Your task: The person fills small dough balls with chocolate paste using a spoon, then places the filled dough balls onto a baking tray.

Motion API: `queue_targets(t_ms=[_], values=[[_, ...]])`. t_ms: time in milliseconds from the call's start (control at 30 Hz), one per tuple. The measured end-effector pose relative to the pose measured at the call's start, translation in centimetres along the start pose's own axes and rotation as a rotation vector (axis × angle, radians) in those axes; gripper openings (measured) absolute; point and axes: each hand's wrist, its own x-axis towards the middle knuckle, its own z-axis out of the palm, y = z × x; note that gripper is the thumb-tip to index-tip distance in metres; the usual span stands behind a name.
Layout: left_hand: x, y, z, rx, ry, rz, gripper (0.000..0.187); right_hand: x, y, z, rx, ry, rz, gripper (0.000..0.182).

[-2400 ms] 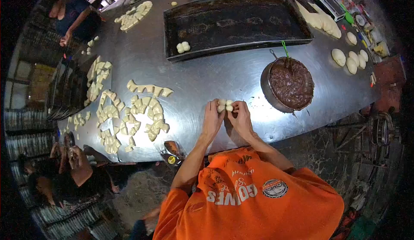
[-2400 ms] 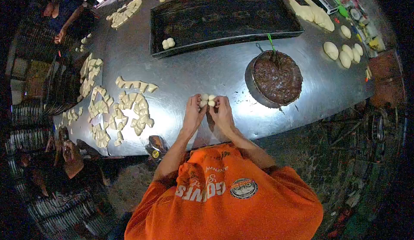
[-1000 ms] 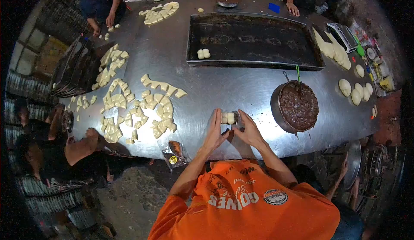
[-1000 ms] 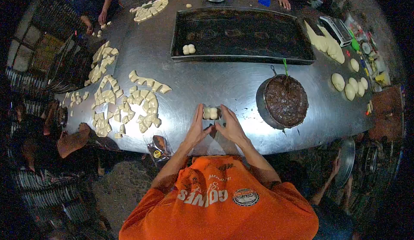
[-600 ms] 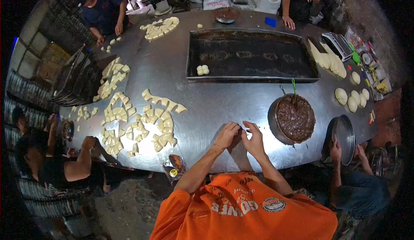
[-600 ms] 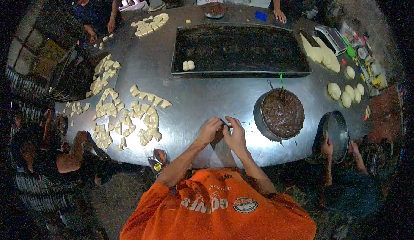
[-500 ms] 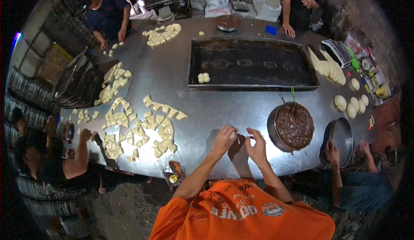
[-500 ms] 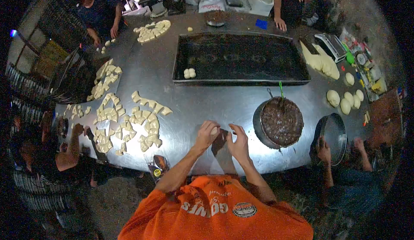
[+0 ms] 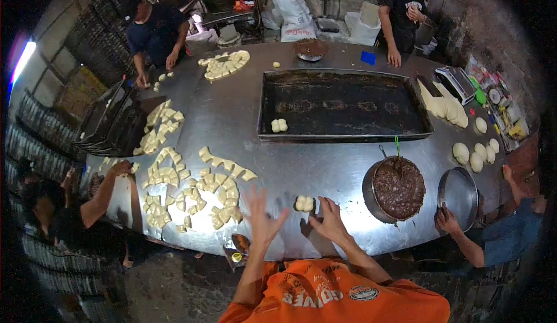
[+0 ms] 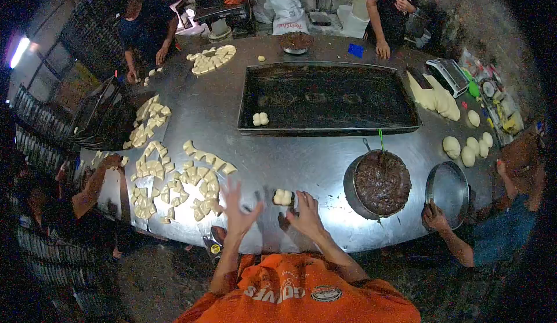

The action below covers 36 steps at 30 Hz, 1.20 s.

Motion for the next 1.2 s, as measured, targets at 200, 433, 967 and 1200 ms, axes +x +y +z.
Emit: queue_targets(t_ms=[200,433,967,1200], values=[[-7.0,-6.8,-8.6,0.216,0.236,-0.566,0.072,2.2,-2.1,2.9,-0.092,-0.03,-0.109,0.08],[-15.3,-9.1,-10.0,-0.004,0.439,-0.686,0.059,5.9,-1.8,2.8,-0.05,-0.163,-0.019,0.045],[-15.0,-6.8,-10.2,-0.264,0.468,-0.921,0.062,32.2,-0.9,-8.9,-0.341,-0.044,-0.24,0.043],[-15.2,-6.5,-7.0,-0.187,0.266,-0.851,0.1,35.3,1.1,-8.1,-0.504,-0.319,-0.246,0.067]])
